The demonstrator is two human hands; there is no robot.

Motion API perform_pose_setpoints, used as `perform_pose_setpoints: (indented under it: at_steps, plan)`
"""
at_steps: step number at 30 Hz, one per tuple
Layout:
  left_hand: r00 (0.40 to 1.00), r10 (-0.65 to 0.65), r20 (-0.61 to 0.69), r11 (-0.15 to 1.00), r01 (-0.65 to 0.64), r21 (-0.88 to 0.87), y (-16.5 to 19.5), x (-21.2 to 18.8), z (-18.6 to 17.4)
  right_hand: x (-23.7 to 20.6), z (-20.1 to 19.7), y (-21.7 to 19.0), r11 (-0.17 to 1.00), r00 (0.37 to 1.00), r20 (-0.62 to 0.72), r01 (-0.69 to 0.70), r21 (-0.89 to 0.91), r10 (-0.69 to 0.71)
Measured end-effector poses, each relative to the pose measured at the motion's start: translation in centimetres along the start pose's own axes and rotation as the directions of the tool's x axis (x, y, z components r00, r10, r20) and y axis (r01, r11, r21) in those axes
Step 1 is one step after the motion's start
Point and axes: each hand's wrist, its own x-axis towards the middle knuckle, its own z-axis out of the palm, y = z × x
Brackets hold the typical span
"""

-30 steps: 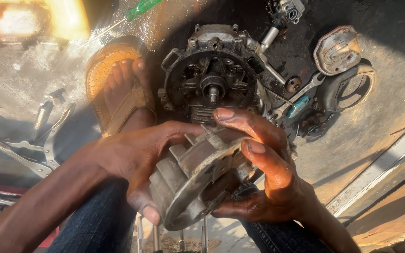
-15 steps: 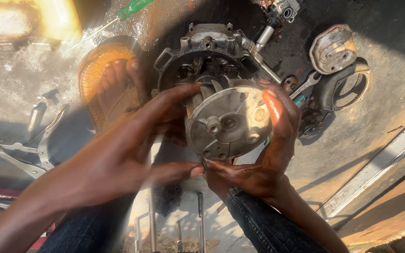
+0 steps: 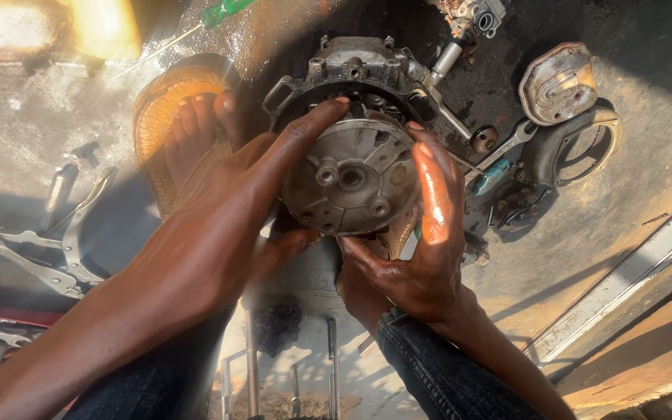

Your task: The person disassembles and reassembles parts of a motorcycle engine, using pliers and a socket wrench to remove and install components such as the clutch cover and internal parts. The person works on the engine placed on the floor, handling tools and parts with both hands.

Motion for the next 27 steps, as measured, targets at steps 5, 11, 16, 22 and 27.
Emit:
perform_pose_setpoints:
  at_steps: [5, 11, 16, 22, 27]
  plan:
    - [0.972, -0.221, 0.082, 0.975, 0.221, 0.011, 0.9, 1.0, 0.3, -0.3, 0.1, 0.5, 0.997, 1.0, -0.004, -0.008, 0.075, 0.008]
    - [0.825, -0.503, 0.258, 0.864, 0.476, 0.162, 0.8, 2.2, 1.1, -0.4, 0.3, 0.3, 0.997, 0.996, -0.077, 0.038, -0.067, -0.044]
    - [0.969, -0.212, 0.126, 0.97, 0.192, 0.151, -0.8, 1.7, 2.0, -0.2, 0.5, 0.4, 0.992, 0.996, -0.068, 0.04, -0.116, -0.049]
    - [0.99, -0.124, 0.068, 0.98, 0.112, 0.165, -2.0, 1.3, 2.7, -0.8, 0.9, 0.8, 0.982, 0.993, -0.083, 0.063, -0.176, -0.078]
    - [0.998, -0.058, 0.023, 0.98, 0.052, 0.192, -2.2, 1.3, 2.9, -1.4, 1.4, 1.8, 0.978, 0.985, -0.121, 0.099, -0.185, -0.123]
